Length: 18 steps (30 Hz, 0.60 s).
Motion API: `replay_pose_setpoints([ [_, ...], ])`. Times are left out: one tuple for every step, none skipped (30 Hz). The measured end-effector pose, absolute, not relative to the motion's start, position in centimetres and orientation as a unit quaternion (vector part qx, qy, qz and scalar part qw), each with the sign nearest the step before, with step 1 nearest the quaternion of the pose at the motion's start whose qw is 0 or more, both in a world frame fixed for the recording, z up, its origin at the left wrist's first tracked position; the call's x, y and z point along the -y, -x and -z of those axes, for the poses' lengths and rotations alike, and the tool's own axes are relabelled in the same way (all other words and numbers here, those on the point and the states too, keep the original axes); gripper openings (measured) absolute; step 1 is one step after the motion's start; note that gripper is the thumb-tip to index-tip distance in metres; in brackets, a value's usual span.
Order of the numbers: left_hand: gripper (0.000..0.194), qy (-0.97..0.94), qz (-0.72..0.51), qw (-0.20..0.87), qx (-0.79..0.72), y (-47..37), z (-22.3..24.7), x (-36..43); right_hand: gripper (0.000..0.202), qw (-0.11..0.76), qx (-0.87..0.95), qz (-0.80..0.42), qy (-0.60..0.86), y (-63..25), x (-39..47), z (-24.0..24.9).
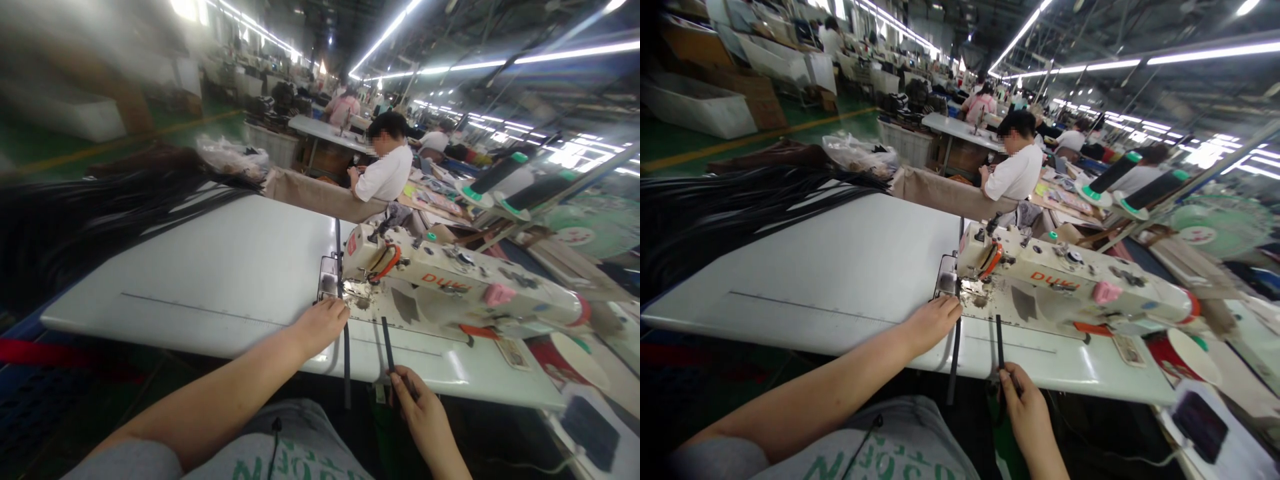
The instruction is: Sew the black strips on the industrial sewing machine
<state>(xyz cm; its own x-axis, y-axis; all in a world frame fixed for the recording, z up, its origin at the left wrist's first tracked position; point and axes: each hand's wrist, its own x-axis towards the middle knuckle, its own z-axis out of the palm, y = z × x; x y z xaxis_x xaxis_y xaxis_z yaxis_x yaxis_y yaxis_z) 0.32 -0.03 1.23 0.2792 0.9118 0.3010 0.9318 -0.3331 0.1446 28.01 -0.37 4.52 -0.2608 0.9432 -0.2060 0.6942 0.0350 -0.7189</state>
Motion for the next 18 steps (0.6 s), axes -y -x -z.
replay_pose_setpoints([
  [0.021, 0.799, 0.167, 0.028, 0.577, -0.3, -1.3, 0.1, 0.059, 0.167, 0.698, -0.378, 0.584, -27.9, 0.4, -4.5],
  [0.02, 0.799, 0.166, 0.027, 0.577, -0.3, -1.4, 0.1, 0.059, 0.17, 0.696, -0.38, 0.585, -27.7, 0.3, -4.4],
  [0.02, 0.8, 0.167, 0.028, 0.576, -0.3, -1.4, 0.1, 0.059, 0.175, 0.694, -0.381, 0.585, -27.5, 0.3, -4.4],
  [0.019, 0.8, 0.167, 0.029, 0.575, -0.2, -1.4, 0.1, 0.059, 0.182, 0.691, -0.383, 0.586, -27.4, 0.3, -4.3],
  [0.019, 0.8, 0.168, 0.03, 0.575, -0.2, -1.4, 0.1, 0.059, 0.188, 0.687, -0.386, 0.586, -27.2, 0.2, -4.3],
  [0.019, 0.8, 0.169, 0.031, 0.575, -0.2, -1.3, 0.1, 0.06, 0.195, 0.682, -0.391, 0.587, -26.9, 0.1, -4.2],
  [0.019, 0.801, 0.169, 0.031, 0.574, -0.2, -1.3, 0.1, 0.061, 0.203, 0.677, -0.396, 0.586, -26.7, 0.0, -4.2],
  [0.019, 0.801, 0.169, 0.031, 0.573, -0.2, -1.2, 0.1, 0.061, 0.211, 0.673, -0.402, 0.585, -26.4, -0.1, -4.2],
  [0.02, 0.802, 0.169, 0.031, 0.573, -0.2, -1.2, 0.1, 0.062, 0.219, 0.669, -0.407, 0.582, -26.2, -0.3, -4.2],
  [0.02, 0.801, 0.169, 0.031, 0.573, -0.2, -1.2, 0.1, 0.062, 0.225, 0.666, -0.409, 0.581, -25.9, -0.5, -4.1],
  [0.02, 0.801, 0.17, 0.032, 0.573, -0.2, -1.2, 0.1, 0.062, 0.228, 0.664, -0.41, 0.582, -25.7, -0.7, -4.0],
  [0.02, 0.8, 0.171, 0.032, 0.574, -0.2, -1.2, 0.1, 0.062, 0.229, 0.661, -0.411, 0.585, -25.4, -0.9, -3.9],
  [0.02, 0.8, 0.172, 0.033, 0.574, -0.2, -1.3, 0.1, 0.063, 0.229, 0.657, -0.411, 0.589, -25.2, -1.1, -3.8],
  [0.019, 0.8, 0.172, 0.033, 0.574, -0.2, -1.3, 0.1, 0.065, 0.23, 0.651, -0.413, 0.594, -25.0, -1.3, -3.7],
  [0.019, 0.8, 0.171, 0.033, 0.574, -0.2, -1.3, 0.1, 0.067, 0.231, 0.644, -0.417, 0.599, -24.8, -1.5, -3.6],
  [0.018, 0.8, 0.17, 0.033, 0.574, -0.2, -1.4, 0.1, 0.068, 0.236, 0.635, -0.421, 0.603, -24.6, -1.7, -3.5],
  [0.018, 0.8, 0.169, 0.034, 0.575, -0.2, -1.4, 0.2, 0.07, 0.243, 0.625, -0.425, 0.608, -24.4, -1.8, -3.3],
  [0.017, 0.799, 0.168, 0.036, 0.576, -0.2, -1.4, 0.2, 0.071, 0.25, 0.617, -0.427, 0.612, -24.3, -1.8, -3.2],
])
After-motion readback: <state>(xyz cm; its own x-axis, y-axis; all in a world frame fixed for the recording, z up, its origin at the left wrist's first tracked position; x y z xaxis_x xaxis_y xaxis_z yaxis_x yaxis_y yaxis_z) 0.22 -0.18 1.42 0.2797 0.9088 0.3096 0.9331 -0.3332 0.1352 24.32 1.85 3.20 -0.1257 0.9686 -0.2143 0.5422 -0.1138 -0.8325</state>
